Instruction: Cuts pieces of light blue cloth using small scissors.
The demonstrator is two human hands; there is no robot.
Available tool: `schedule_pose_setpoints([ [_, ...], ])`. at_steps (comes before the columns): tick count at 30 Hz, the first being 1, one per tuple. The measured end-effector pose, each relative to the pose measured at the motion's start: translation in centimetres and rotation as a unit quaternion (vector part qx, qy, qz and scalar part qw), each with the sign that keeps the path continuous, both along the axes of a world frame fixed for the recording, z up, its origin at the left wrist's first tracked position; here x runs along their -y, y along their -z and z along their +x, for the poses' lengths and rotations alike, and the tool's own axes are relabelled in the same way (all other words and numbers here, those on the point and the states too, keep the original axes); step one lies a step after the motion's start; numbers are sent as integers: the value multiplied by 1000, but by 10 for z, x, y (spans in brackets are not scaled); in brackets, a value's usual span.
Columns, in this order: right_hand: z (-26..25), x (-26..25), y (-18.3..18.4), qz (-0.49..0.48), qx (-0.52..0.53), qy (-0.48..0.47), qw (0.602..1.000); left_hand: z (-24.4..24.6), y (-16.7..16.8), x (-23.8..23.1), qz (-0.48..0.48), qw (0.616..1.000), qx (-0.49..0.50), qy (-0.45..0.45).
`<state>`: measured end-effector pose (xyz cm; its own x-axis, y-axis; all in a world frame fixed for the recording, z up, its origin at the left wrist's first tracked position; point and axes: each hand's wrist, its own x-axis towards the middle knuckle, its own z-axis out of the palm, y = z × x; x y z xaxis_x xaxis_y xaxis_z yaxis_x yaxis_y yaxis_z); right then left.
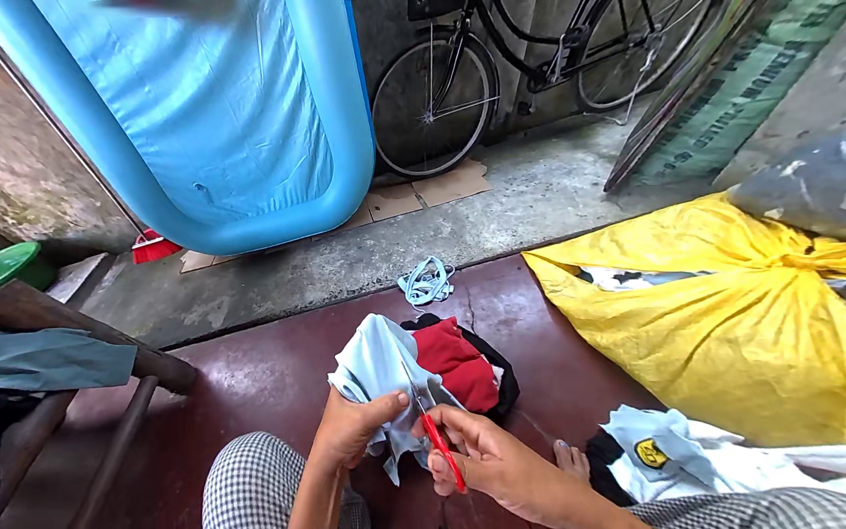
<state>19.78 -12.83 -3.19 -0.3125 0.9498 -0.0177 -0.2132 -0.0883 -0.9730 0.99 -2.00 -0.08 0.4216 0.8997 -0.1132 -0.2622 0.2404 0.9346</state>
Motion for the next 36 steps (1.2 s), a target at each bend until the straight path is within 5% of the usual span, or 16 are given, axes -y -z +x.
schedule_pose_setpoints([
  [26, 4, 0, -11, -77, 15, 31, 996, -3, 10, -3, 95, 985, -138, 48],
  [36, 4, 1, -16, -91, 9, 55, 994, -3, 20, -2, 113, 984, -115, 78],
])
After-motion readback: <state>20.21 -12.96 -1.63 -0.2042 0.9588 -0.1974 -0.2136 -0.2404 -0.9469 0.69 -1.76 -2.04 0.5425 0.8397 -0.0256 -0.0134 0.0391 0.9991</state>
